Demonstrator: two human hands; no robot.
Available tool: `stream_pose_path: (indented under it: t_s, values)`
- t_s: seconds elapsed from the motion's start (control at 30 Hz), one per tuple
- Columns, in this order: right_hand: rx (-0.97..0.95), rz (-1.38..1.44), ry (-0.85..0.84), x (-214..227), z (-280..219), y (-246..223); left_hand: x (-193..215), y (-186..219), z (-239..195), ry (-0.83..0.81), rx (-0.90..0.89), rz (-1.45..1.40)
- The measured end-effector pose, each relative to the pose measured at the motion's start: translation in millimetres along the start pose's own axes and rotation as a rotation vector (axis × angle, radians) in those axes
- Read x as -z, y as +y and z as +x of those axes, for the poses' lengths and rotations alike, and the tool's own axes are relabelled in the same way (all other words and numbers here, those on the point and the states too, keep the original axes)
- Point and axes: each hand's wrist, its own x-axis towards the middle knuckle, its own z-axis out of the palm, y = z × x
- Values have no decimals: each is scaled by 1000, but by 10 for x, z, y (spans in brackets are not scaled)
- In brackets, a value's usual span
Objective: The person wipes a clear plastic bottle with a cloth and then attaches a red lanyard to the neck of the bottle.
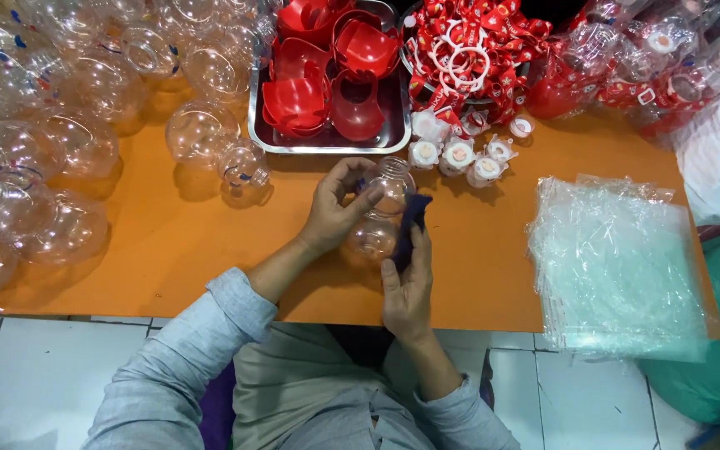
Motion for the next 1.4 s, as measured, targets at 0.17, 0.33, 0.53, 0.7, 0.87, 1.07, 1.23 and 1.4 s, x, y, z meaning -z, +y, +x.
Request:
stream_pose_path:
  t_s: [0.17,0.33,0.53,0.7,0.87,1.07,1.23,1.4]
  values:
    - [0,50,1,13,7,30,15,-52,-19,-148,80,-106]
    - [-53,163,35,48,5,44,-52,38,-61,-226,132,-244]
    - [-99,189,56,59,87,-102,-60,48,-18,-309,63,-181]
    - [-75,71,37,67,122,-177,-18,68,-33,-178,110,-82]
    - [-12,-2,30,11,113,-197,-75,167,-24,-195,166,-218]
    - [-121,54,49,40,81,-267,-70,27,-93,-376,173,-249]
    - [-169,195,126,51,77,-161,-146,109,-155,-404,204,-305]
    - [-301,668,117,151,-15,216,-246,167,-151,-333,48,-262]
